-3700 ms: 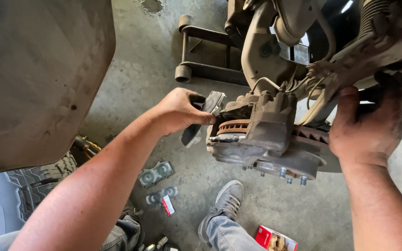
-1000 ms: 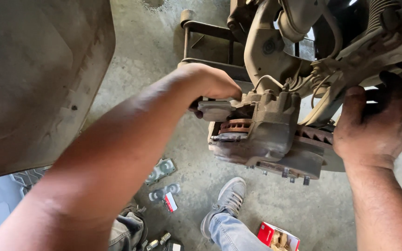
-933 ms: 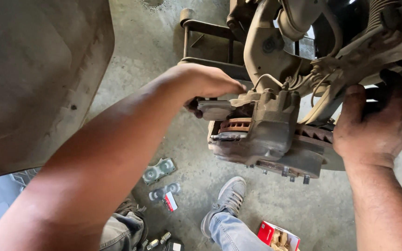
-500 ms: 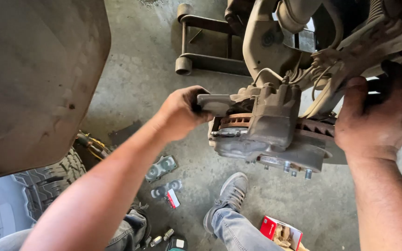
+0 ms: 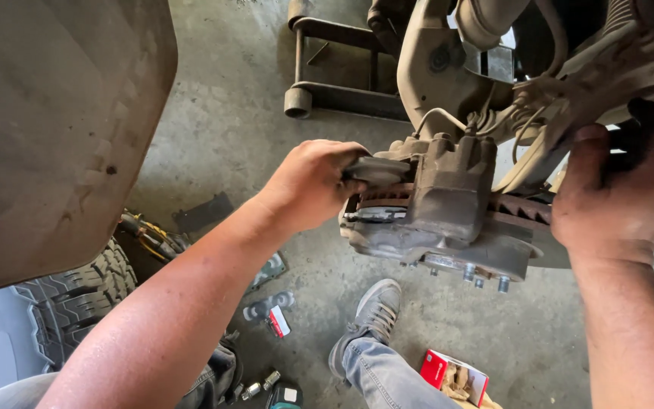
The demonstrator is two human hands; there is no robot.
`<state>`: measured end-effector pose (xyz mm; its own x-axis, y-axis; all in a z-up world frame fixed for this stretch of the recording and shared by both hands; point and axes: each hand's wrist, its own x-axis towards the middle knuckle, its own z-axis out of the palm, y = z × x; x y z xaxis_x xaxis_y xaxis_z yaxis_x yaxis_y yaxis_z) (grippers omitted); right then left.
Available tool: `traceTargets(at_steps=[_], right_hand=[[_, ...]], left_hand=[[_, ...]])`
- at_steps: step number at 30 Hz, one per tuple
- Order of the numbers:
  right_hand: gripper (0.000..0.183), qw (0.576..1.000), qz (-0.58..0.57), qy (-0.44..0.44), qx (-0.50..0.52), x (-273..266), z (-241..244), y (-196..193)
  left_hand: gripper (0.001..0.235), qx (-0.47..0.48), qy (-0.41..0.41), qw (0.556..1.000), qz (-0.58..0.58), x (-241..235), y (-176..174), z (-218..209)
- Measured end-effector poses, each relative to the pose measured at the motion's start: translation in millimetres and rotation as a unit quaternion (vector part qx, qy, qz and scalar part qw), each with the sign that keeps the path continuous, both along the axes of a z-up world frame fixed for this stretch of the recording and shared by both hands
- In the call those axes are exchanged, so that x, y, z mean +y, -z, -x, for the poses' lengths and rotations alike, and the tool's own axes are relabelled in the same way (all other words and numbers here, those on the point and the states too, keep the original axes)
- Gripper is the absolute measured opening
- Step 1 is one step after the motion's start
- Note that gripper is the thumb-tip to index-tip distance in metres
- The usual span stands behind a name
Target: The person removes old brake pads from a caliper, applies lubricant from a tube to new brake pads, and installs the new pads into the caliper assembly.
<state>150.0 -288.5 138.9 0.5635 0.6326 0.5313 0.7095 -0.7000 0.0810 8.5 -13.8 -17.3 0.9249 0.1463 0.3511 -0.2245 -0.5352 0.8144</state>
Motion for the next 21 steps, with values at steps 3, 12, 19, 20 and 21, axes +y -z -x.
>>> traceTargets(at_steps=[3,12,19,20,21], right_hand=[[0.031,1.0,-0.006,-0.002,0.022,4,2,-1],[0.032,1.0,0.015,0.008,-0.002,5,3,-3],[0.028,0.999,-0.019,-0.015,0.035,1,-2,4],[0.028,0.999,-0.02,-0.016,0.036,0,-5,6],[0.03,0.999,-0.02,-0.011,0.034,-3,-7,9]], left_hand=[[0.022,0.005,0.009,0.999,-0.043,-1,-5,-4],[0.014,0.04,-0.01,0.999,-0.031,-12,-16,-6],[0.013,0.047,0.007,0.997,-0.058,-13,-12,-13],[0.013,0.048,0.006,0.997,-0.059,-11,-13,-15],[0.014,0.068,0.015,0.997,-0.046,-10,-13,-16]])
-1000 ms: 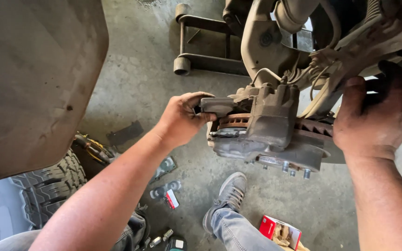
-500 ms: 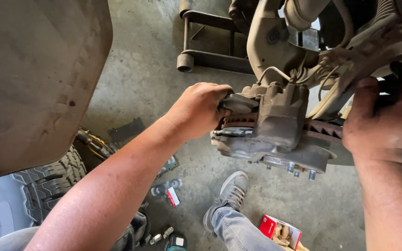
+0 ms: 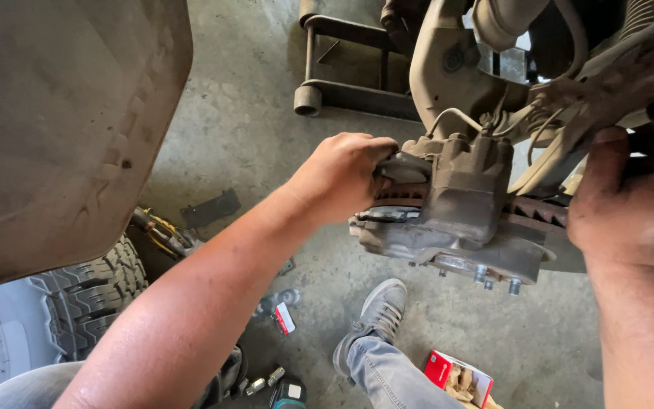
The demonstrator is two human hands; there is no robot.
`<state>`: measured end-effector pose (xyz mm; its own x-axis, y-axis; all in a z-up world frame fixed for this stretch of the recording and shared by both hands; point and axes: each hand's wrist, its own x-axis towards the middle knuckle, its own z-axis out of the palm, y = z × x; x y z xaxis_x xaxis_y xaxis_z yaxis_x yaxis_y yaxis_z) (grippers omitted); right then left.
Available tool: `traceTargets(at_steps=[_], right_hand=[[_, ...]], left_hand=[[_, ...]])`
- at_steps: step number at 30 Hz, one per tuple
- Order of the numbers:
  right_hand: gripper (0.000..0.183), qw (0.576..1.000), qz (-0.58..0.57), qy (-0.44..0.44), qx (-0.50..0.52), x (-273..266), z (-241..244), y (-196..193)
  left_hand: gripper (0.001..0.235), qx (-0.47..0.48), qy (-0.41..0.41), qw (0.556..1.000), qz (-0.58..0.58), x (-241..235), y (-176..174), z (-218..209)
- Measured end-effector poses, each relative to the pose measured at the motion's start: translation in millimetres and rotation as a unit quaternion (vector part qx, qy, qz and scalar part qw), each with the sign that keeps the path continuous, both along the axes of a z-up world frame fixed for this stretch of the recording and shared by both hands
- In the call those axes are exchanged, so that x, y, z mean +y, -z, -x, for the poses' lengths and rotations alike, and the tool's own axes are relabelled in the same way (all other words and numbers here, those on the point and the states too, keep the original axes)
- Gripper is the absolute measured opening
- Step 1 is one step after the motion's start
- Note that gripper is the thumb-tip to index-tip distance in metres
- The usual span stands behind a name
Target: The person removes old brake pads from a caliper, applies lubricant from a tube to new brake pads, and installs the new pads into the caliper assembly.
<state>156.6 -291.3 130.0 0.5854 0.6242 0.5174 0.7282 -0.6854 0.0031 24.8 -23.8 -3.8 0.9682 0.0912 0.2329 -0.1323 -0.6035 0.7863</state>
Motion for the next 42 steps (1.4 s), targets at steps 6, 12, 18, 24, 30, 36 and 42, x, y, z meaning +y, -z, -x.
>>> traceTargets(at_steps=[6,12,18,24,30,36,42], right_hand=[[0.033,1.0,-0.003,-0.011,-0.007,3,4,-3],[0.033,1.0,0.007,0.006,0.0,6,8,-6],[0.033,0.999,0.02,0.012,-0.025,4,6,-6],[0.029,0.999,0.029,0.013,-0.044,3,7,-7],[0.034,0.999,0.03,0.021,-0.032,2,4,-6],[0.032,0.999,0.02,0.014,-0.024,7,10,-10],[0.03,1.0,0.008,-0.001,-0.003,3,5,-5]], left_hand=[[0.017,-0.021,0.009,1.0,0.007,-5,8,-3],[0.031,-0.084,-0.015,0.992,0.093,-6,25,3],[0.037,-0.091,-0.015,0.99,0.111,-25,30,3],[0.04,-0.17,-0.068,0.971,0.154,-33,24,27],[0.06,-0.124,-0.053,0.971,0.197,-49,21,39],[0.067,-0.077,0.012,0.968,0.24,-56,18,36],[0.082,-0.073,-0.008,0.971,0.227,-68,24,35]])
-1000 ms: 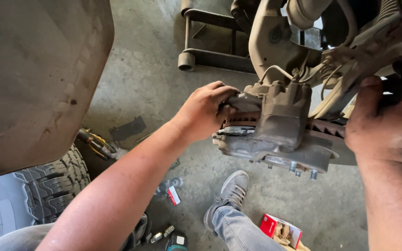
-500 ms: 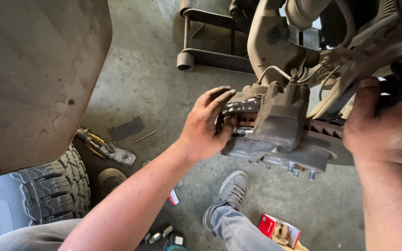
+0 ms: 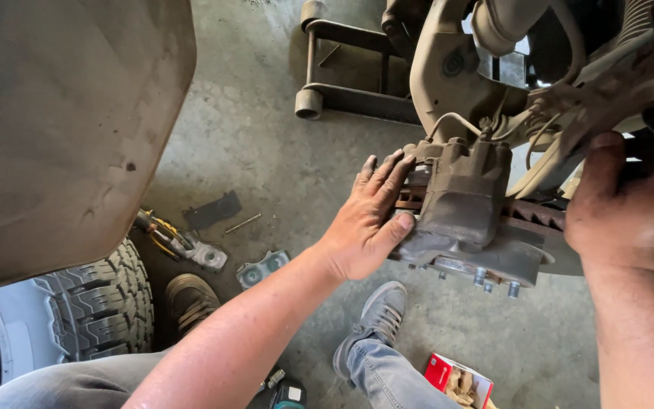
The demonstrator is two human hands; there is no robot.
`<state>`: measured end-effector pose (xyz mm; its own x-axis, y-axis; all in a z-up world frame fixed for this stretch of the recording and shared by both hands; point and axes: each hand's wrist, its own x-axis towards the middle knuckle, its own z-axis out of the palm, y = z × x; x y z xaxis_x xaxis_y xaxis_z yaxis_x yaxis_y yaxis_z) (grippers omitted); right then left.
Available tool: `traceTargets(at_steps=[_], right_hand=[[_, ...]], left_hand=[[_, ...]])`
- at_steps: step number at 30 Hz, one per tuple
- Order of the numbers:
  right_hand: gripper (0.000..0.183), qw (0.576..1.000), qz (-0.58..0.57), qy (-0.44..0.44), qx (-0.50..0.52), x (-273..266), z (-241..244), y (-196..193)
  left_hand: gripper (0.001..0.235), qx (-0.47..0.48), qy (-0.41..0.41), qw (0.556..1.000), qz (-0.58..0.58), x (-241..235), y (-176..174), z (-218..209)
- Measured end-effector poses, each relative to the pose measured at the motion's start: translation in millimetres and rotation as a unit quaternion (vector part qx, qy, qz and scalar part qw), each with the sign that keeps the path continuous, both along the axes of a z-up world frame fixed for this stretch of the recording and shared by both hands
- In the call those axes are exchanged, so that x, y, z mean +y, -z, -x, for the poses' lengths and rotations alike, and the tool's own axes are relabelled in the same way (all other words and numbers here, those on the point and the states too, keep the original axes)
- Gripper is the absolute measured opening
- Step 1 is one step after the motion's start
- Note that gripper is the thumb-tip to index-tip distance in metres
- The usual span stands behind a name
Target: The person removes old brake pads from a caliper, applies lubricant from a tube to new brake pads, and installs the new pads into the caliper assembly.
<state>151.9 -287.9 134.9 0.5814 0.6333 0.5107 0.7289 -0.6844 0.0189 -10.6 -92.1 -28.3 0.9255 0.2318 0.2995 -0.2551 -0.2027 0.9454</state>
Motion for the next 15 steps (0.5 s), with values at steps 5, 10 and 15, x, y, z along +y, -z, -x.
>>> traceTargets(at_steps=[5,10,15], right_hand=[[0.036,1.0,-0.006,0.009,0.002,-7,-6,7],[0.028,0.999,-0.022,-0.027,0.03,0,1,4],[0.028,0.999,0.042,0.02,-0.005,1,9,-3]], left_hand=[[0.082,0.041,0.009,0.999,0.029,-2,-1,1],[0.076,0.084,0.018,0.995,0.052,3,-6,1],[0.087,0.085,0.017,0.995,0.05,6,-3,1]])
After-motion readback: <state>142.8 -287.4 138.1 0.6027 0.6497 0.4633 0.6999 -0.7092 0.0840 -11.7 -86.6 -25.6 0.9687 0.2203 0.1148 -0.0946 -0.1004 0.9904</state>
